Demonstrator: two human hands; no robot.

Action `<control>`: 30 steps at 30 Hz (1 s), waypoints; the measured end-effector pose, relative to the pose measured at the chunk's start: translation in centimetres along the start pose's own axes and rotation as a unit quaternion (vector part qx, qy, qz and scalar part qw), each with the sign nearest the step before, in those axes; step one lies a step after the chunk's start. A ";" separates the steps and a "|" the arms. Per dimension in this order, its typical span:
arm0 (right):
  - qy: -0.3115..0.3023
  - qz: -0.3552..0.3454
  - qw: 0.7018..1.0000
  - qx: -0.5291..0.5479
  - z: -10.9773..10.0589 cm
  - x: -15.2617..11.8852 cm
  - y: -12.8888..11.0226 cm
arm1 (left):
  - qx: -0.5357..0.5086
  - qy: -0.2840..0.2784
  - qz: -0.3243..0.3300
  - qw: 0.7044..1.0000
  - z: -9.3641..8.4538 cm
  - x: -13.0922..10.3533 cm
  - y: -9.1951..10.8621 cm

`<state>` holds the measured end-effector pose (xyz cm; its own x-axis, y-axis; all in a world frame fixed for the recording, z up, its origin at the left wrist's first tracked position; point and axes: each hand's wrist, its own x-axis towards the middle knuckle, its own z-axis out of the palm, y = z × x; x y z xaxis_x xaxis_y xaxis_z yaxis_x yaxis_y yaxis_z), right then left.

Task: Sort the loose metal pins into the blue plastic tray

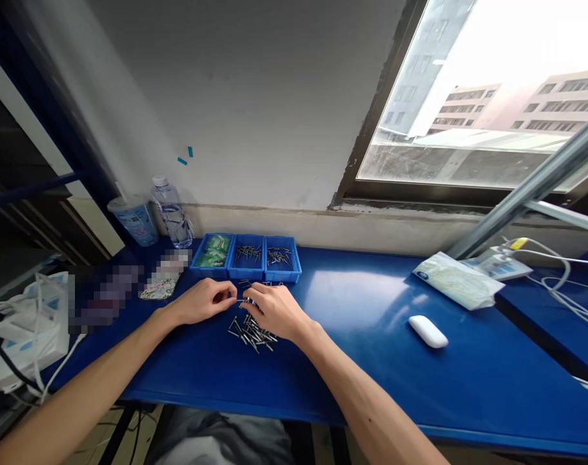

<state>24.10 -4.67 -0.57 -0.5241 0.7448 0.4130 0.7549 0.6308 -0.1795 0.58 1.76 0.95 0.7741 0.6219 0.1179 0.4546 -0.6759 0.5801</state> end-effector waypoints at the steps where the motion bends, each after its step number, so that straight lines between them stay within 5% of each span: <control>1: -0.001 -0.001 1.000 0.000 0.1 0.0 0.0 | -0.003 0.002 -0.003 1.000 0.0 0.0 0.0; 17: 0.033 0.029 0.999 -0.002 0.4 -0.1 -0.2 | 0.028 0.027 0.063 0.997 0.1 0.0 0.6; 30: 0.037 0.014 0.999 -0.010 0.2 0.2 -0.4 | 0.035 0.037 0.047 0.998 0.0 0.0 0.3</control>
<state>23.62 -4.73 -0.60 -0.4730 0.7429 0.4737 0.7762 0.6057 -0.1748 0.73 1.57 1.17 0.7809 0.5808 0.2300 0.4132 -0.7564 0.5071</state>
